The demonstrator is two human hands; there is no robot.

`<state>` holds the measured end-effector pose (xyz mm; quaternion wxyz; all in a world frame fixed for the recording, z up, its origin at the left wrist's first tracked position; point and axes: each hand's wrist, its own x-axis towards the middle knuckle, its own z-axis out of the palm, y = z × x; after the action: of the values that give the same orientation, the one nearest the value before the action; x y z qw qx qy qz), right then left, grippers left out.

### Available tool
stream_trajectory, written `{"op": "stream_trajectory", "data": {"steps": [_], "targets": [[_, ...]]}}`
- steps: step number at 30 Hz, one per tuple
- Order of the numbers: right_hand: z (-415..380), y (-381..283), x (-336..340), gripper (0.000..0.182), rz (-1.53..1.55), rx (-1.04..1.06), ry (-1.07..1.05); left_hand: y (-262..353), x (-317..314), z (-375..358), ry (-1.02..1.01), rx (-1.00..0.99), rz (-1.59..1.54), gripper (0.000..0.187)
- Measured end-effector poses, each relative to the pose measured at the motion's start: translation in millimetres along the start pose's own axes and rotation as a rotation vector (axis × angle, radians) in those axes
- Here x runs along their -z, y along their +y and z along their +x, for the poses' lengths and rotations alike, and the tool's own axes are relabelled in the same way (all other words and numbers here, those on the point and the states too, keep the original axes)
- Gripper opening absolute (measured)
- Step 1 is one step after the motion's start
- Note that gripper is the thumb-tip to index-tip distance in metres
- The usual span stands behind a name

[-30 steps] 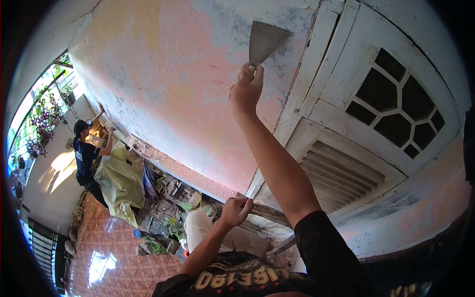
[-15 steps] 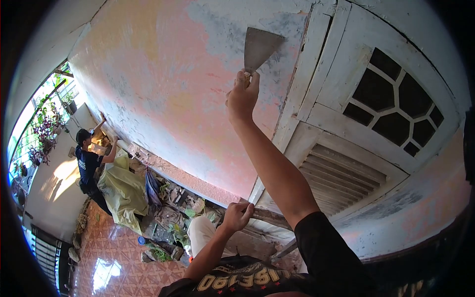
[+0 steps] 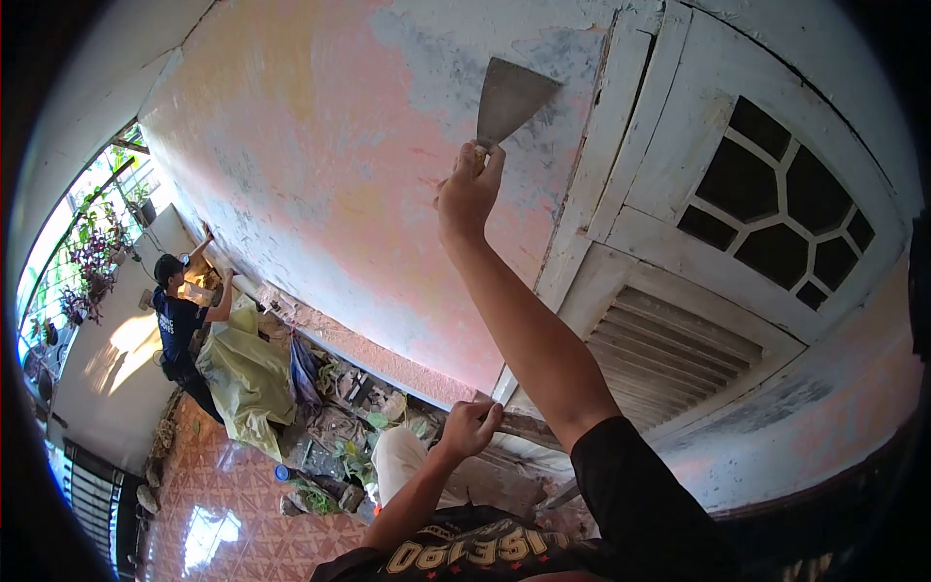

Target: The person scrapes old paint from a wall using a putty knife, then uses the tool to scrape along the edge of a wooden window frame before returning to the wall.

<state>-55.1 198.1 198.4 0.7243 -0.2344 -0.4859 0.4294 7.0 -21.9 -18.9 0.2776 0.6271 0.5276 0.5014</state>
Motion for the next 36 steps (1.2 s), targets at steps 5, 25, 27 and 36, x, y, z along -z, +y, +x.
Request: {"op": "stream_trajectory", "data": {"steps": [5,25,27,36], "targets": [[-8.4,-14.0,-3.5,0.015,0.213,-0.182,-0.036,2.5,2.3,0.8,-0.016,0.023,0.001,0.036],[-4.1,-29.0,1.0,0.015,0.203,-0.179,-0.041,-5.7,-0.5,-0.4,-0.032,0.064,0.005,0.037],[-7.1,-27.8,0.9,0.016,0.288,-0.258,-0.057,-10.9,-3.6,-0.1,-0.034,0.053,-0.02,0.036],[-3.6,-26.9,1.6,0.018,0.174,-0.188,-0.045,-9.0,-2.0,-2.6,-0.036,0.051,0.001,0.04]]}}
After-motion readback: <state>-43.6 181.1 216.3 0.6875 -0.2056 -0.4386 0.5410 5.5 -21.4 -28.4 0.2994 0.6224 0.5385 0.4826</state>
